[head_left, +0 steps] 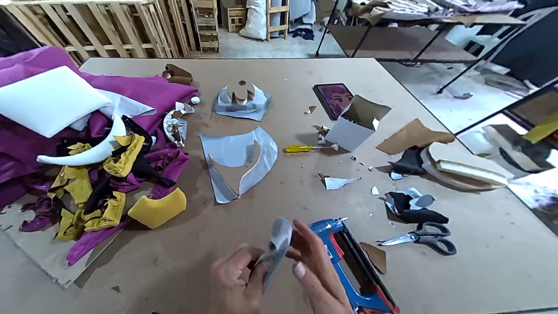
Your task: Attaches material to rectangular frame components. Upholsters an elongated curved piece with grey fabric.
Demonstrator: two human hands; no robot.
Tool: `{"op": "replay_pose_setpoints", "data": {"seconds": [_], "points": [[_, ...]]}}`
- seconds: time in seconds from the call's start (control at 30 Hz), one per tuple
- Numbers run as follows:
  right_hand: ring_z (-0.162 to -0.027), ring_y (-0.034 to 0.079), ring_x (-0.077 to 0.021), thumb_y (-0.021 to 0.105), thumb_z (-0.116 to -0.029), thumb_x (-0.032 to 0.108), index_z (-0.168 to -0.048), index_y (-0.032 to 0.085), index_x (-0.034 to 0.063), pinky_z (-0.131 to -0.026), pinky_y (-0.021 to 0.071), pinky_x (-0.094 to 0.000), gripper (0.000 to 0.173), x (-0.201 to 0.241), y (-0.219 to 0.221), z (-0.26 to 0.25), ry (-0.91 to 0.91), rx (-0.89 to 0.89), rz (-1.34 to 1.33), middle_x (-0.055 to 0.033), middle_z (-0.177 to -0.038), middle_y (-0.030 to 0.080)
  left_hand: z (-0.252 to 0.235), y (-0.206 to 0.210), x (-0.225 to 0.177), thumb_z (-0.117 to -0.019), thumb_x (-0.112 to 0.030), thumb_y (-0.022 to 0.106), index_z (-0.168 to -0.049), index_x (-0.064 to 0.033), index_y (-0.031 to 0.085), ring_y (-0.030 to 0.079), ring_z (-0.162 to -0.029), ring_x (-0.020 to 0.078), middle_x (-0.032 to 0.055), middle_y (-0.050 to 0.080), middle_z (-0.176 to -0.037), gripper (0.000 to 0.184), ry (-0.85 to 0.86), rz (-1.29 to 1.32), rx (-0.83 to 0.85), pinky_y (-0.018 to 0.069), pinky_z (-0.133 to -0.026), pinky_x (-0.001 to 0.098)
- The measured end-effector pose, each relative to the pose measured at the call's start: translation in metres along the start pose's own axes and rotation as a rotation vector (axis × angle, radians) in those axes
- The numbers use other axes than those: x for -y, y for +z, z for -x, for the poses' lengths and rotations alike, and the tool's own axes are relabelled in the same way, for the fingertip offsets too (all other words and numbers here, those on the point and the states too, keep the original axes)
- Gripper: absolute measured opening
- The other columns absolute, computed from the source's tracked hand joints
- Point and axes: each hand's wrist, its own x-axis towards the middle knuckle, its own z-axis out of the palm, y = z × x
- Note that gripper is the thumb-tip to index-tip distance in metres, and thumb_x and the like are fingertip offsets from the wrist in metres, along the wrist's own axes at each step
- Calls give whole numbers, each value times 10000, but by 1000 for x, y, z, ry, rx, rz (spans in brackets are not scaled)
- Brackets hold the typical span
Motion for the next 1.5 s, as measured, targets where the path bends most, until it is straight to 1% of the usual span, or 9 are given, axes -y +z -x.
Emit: {"op": "replay_pose_setpoints", "data": {"seconds": [0.2,0.4,0.6,0.77,0.9,0.97,1.07,1.23,1.5], "points": [[-883,636,-39,422,-1073,481,-1151,664,140,-769,557,-241,425,-4,14,-10,56,-22,-391,43,-1057,666,21,6,-8,-930,-132,714,-924,3,723,708,-849,54,76,739,-890,136,14,144,149,604,-784,219],[-900,655,-55,404,-1059,540,-1292,611,118,-814,566,-248,525,-3,31,-18,35,-222,-411,15,-1065,685,6,13,-12,-998,-264,657,-987,-15,697,666,-852,74,46,693,-909,253,-78,329,113,583,-783,258],[-1126,638,-107,168,-1125,305,-1236,615,19,-1000,535,-288,542,3,45,-13,321,-352,-299,-71,-1184,671,6,25,2,-1025,-337,615,-949,-34,707,639,-1188,159,126,645,-1309,326,-221,510,86,583,-939,296],[-1389,470,-222,254,-1097,489,-1458,542,19,-1159,411,-374,658,-23,27,-3,177,-284,2,-192,-1513,468,14,27,-6,-1013,-178,608,-974,-42,671,670,-787,64,-2,686,-871,155,-394,616,85,590,-729,259],[-1362,526,-245,232,-1091,553,-1438,514,-46,-1068,501,-377,747,-17,16,12,-90,-311,52,-203,-1474,534,15,21,-29,-1000,-67,596,-981,-96,637,665,-835,37,-48,690,-901,54,-585,878,276,576,-794,262],[-1344,540,-205,215,-1089,562,-1239,673,93,-1096,477,-349,672,-19,11,13,-256,-347,139,-99,-1389,614,14,23,-32,-1013,-84,589,-987,-129,629,669,-851,34,-52,698,-914,65,-649,976,338,571,-814,257],[-1285,576,-192,228,-1107,495,-1005,681,164,-1119,458,-367,570,-30,6,-2,-413,-412,244,-31,-1234,676,4,30,-26,-989,-99,637,-959,-111,648,670,-836,61,-16,696,-909,34,-648,967,289,578,-794,270],[-1326,560,-207,223,-1093,531,-1291,596,212,-1107,475,-397,529,-50,11,8,-449,-375,263,-28,-1360,626,7,42,-13,-945,-101,693,-874,-101,652,664,-862,27,-23,713,-985,83,-463,763,234,570,-764,222],[-1411,469,-219,222,-1006,718,-1197,535,236,-1157,402,-392,606,-35,20,22,-346,-355,121,-34,-1433,556,14,43,-27,-953,-7,622,-857,-108,632,641,-779,15,-45,685,-858,139,-648,816,247,555,-740,220]]}}
